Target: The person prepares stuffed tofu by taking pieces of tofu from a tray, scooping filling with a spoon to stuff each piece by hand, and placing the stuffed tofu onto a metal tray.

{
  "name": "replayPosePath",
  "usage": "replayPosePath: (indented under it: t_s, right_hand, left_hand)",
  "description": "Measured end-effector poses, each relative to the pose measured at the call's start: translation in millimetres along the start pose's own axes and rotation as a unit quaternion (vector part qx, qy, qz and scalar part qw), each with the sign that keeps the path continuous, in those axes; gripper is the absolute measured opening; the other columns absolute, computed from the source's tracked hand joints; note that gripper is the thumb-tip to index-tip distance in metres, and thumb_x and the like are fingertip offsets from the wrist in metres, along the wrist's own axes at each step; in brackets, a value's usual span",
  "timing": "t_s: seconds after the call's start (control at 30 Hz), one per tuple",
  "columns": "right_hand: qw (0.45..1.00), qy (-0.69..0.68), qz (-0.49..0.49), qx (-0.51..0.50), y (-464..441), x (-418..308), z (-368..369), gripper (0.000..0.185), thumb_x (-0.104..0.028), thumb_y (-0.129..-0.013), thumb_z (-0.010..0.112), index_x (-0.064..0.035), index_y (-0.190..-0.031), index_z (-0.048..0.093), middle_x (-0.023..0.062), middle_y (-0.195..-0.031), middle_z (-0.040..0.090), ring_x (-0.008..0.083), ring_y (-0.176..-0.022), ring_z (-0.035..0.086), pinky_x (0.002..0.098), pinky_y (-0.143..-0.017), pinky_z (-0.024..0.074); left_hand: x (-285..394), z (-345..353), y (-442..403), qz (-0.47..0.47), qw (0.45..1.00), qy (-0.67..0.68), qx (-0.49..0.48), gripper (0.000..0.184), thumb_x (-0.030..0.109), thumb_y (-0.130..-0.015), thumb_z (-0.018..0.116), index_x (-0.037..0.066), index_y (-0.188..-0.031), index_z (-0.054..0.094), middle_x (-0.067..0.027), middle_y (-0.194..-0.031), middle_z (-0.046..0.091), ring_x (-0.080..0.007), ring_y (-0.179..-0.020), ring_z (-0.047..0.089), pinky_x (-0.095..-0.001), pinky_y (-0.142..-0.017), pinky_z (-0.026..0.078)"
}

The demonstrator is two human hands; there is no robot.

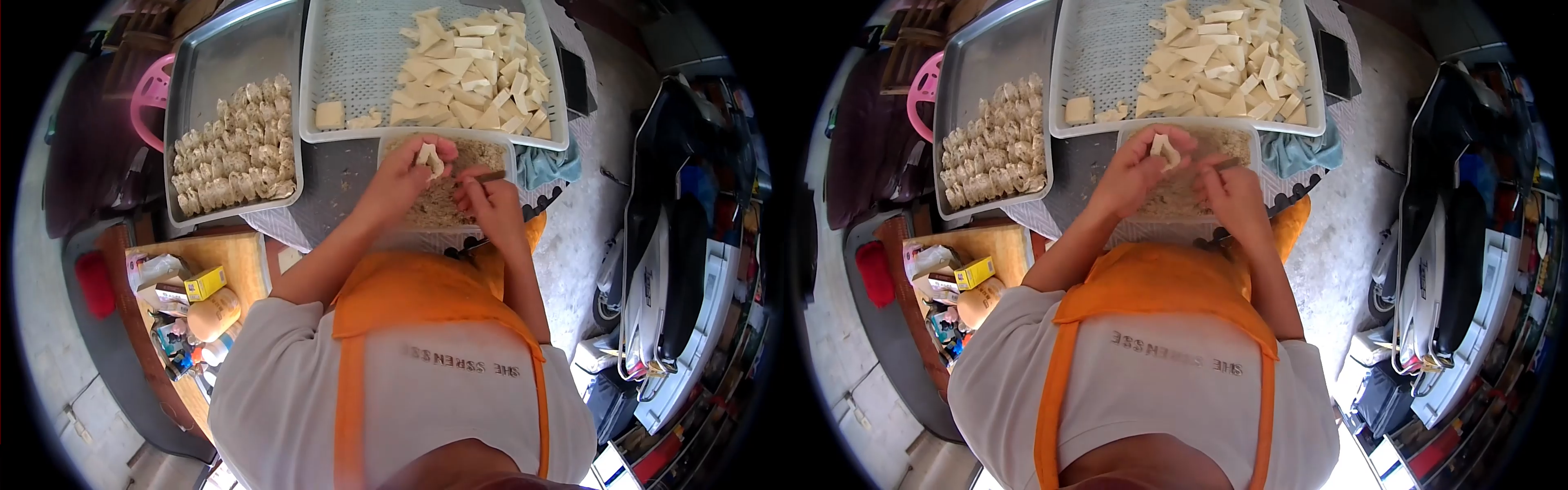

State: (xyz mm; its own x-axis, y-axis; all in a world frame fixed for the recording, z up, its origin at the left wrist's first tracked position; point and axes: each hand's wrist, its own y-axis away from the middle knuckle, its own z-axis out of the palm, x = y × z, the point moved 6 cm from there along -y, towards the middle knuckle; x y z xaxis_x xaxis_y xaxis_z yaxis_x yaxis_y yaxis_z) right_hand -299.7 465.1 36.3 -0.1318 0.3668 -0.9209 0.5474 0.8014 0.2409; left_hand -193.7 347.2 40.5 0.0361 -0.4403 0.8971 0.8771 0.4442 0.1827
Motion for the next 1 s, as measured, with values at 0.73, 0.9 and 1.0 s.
replayPosePath:
  t_s: [0.73, 0.9, 1.0]
  right_hand:
    - [0.940, 0.198, -0.240, 0.143, 22.7, -87.6, 4.2, 0.008, -0.008, -0.083, 0.060, 0.0000, -0.082, 0.063, 0.0130, -0.077, 0.064, 0.0250, -0.056, 0.061, 0.0320, -0.051, 0.0484]
    - [0.932, 0.156, -0.282, 0.163, 31.9, -98.3, 1.8, 0.010, -0.008, -0.083, 0.061, -0.0007, -0.076, 0.061, 0.0129, -0.075, 0.064, 0.0273, -0.056, 0.060, 0.0321, -0.051, 0.0476]
    - [0.950, 0.103, -0.225, 0.190, 37.2, -86.8, -13.9, 0.013, -0.009, -0.084, 0.060, -0.0002, -0.074, 0.060, 0.0127, -0.073, 0.063, 0.0275, -0.055, 0.059, 0.0322, -0.049, 0.0460]
  left_hand:
    - [-15.8, 19.9, -0.9, 0.034, 0.978, -0.206, -0.003, 0.024, 0.008, -0.091, 0.045, 0.005, -0.112, 0.054, -0.0031, -0.110, 0.058, -0.0171, -0.099, 0.057, -0.0288, -0.087, 0.044]
    - [19.9, 25.7, 3.7, 0.207, 0.904, -0.373, 0.024, 0.023, 0.008, -0.094, 0.038, 0.004, -0.111, 0.053, -0.0042, -0.100, 0.059, -0.0178, -0.093, 0.057, -0.0293, -0.082, 0.045]
    - [12.5, 7.1, 0.0, 0.078, 0.950, -0.300, 0.045, 0.023, 0.006, -0.093, 0.037, 0.004, -0.111, 0.052, -0.0038, -0.091, 0.057, -0.0137, -0.081, 0.055, -0.0263, -0.072, 0.045]
